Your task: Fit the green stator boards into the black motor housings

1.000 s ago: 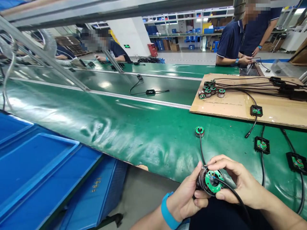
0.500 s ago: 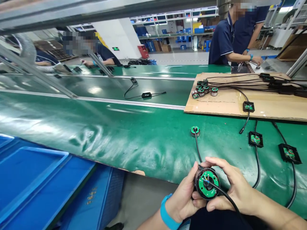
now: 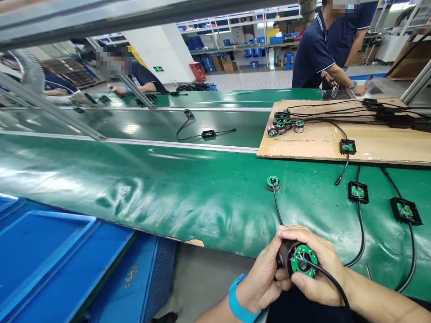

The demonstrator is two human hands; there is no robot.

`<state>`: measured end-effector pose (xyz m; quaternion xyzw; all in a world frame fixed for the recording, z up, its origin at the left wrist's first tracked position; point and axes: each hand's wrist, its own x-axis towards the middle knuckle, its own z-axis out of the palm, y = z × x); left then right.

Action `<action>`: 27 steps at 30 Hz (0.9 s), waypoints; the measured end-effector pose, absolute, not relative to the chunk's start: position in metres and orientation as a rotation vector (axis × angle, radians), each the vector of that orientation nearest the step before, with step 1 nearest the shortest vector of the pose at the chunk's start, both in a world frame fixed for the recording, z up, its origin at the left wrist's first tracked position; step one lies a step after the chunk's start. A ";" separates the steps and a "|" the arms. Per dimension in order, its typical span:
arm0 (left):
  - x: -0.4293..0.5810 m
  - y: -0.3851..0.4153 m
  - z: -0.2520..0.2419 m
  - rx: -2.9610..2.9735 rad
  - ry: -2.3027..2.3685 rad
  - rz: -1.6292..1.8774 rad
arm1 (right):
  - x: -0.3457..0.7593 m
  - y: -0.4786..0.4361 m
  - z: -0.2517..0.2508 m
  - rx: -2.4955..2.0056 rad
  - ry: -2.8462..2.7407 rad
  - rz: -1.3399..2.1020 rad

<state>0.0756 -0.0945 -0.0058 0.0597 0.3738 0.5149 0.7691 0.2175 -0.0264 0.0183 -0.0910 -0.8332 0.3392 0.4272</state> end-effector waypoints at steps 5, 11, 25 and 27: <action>0.077 -0.091 -0.004 0.107 0.769 1.123 | 0.216 -0.033 0.015 -0.338 -2.010 0.860; 0.080 -0.090 -0.004 0.037 0.782 1.162 | 0.217 -0.029 0.008 -0.408 -2.033 0.621; 0.088 -0.093 -0.013 0.119 0.810 1.351 | 0.211 -0.043 0.002 -0.555 -1.934 0.564; 0.087 -0.094 -0.017 0.177 0.821 1.398 | 0.210 -0.046 0.000 -0.582 -1.849 0.634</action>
